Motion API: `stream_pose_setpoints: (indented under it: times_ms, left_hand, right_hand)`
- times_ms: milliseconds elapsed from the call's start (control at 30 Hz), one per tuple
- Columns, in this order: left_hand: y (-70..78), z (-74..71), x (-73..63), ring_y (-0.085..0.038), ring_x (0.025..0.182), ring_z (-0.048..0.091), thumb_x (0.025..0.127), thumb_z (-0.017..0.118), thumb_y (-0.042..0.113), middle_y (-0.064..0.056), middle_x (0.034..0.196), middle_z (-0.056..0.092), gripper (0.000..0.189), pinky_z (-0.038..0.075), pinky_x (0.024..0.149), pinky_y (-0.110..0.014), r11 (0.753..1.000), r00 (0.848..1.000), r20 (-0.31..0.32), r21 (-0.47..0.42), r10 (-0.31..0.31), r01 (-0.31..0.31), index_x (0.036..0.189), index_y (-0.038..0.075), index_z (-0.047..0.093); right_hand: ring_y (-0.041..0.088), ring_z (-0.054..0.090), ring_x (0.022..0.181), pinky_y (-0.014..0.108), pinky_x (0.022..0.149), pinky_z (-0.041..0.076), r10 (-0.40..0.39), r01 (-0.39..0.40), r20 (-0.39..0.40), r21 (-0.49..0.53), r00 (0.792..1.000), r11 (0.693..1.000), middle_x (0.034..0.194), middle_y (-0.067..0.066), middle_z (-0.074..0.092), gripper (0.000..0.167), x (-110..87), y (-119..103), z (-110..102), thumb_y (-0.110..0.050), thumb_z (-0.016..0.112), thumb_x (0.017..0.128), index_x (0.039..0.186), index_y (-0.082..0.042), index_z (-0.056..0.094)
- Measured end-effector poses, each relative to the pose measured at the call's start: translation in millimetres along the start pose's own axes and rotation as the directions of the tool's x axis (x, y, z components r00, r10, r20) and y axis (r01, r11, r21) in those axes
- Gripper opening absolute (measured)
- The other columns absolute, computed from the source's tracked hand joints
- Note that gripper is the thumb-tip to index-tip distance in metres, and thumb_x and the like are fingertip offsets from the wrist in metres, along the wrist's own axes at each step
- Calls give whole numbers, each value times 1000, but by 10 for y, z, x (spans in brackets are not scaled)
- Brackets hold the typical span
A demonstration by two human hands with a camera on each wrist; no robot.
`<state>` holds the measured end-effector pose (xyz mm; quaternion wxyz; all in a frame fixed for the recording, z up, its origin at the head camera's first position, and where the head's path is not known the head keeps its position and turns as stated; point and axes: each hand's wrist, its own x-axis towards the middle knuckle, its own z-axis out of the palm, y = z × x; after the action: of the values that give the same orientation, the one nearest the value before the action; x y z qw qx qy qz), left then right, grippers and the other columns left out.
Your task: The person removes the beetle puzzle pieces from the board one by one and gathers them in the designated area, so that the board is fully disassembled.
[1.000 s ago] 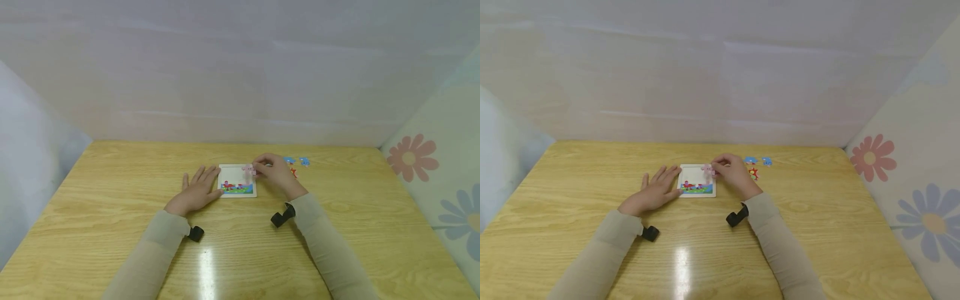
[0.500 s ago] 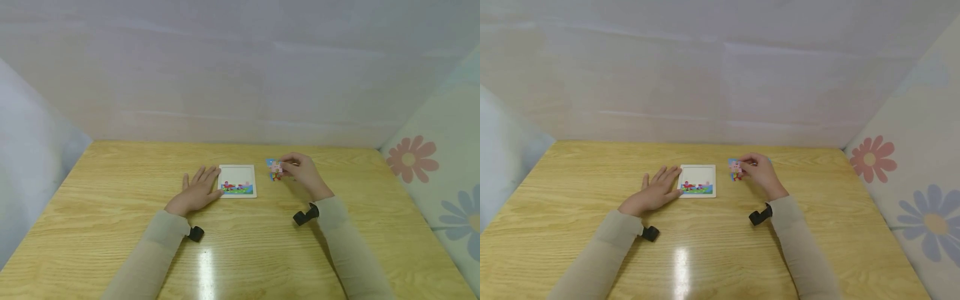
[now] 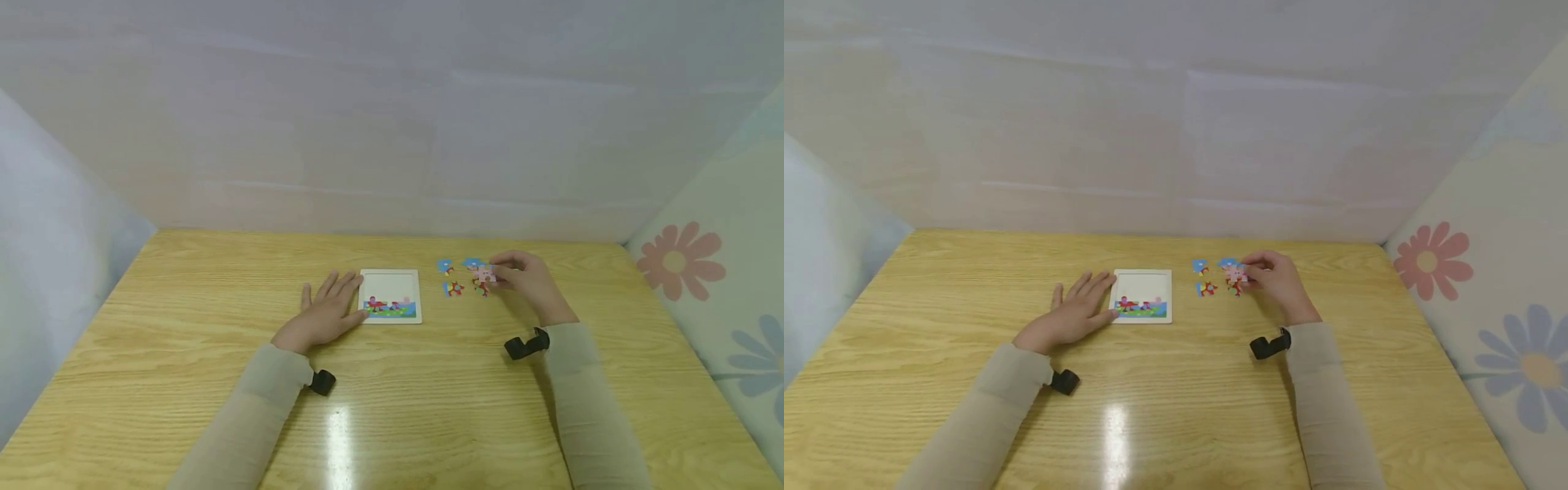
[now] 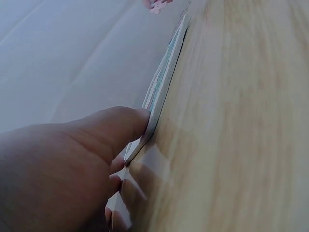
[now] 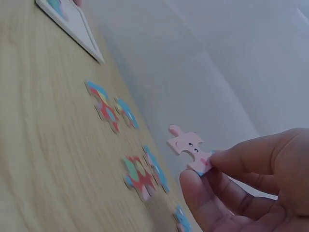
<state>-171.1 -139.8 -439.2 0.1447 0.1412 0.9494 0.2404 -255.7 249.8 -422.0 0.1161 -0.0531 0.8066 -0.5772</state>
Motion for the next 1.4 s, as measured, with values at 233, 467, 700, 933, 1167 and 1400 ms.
stream_pose_setpoints:
  times_ms: [233,467,700,933,1167,1400]
  left_hand:
    - [6,-1,4,-36,155,-10,106,48,46,-9,171,4,76,-17,111,-71,1000,1000,-3,4,-7,7,164,14,11]
    - [1,7,6,-36,155,-10,106,48,47,-9,171,4,76,-16,111,-72,1000,1000,-3,4,-8,8,164,14,11]
    - [-10,13,4,-36,155,-9,106,47,47,-9,171,4,76,-16,111,-72,1000,1000,-7,11,-3,3,165,15,11]
    - [-15,15,9,-35,155,-10,106,47,48,-8,171,3,77,-17,112,-71,1000,1000,-2,7,-7,7,165,15,11]
    - [-4,15,8,-35,155,-9,106,48,48,-8,171,3,76,-17,112,-71,1000,1000,-5,7,-6,6,165,15,12]
    - [-11,16,16,-36,155,-9,106,48,46,-8,171,3,75,-17,111,-72,1000,1000,-11,9,-4,4,164,15,12]
  right_hand:
    - [20,70,94,30,86,59,30,-36,-49,-117,998,992,126,25,60,33,-30,39,-208,-10,58,103,131,8,59]
    - [17,68,89,30,83,59,57,-68,-53,-226,997,972,125,27,62,35,-46,106,-385,-13,58,104,132,8,59]
    - [18,67,89,31,81,57,109,-119,-49,-310,993,943,118,22,66,33,-39,148,-444,-15,58,104,131,4,61]
    - [21,67,93,33,84,56,135,-140,-38,-347,990,927,119,21,66,30,-70,149,-404,-14,58,104,127,4,64]
    - [26,66,97,35,85,56,131,-129,-22,-369,991,920,120,24,65,29,-76,151,-351,-12,56,105,126,6,63]
    - [23,66,93,32,82,57,123,-118,-10,-373,992,920,115,21,67,27,-41,157,-351,-11,56,104,124,6,64]
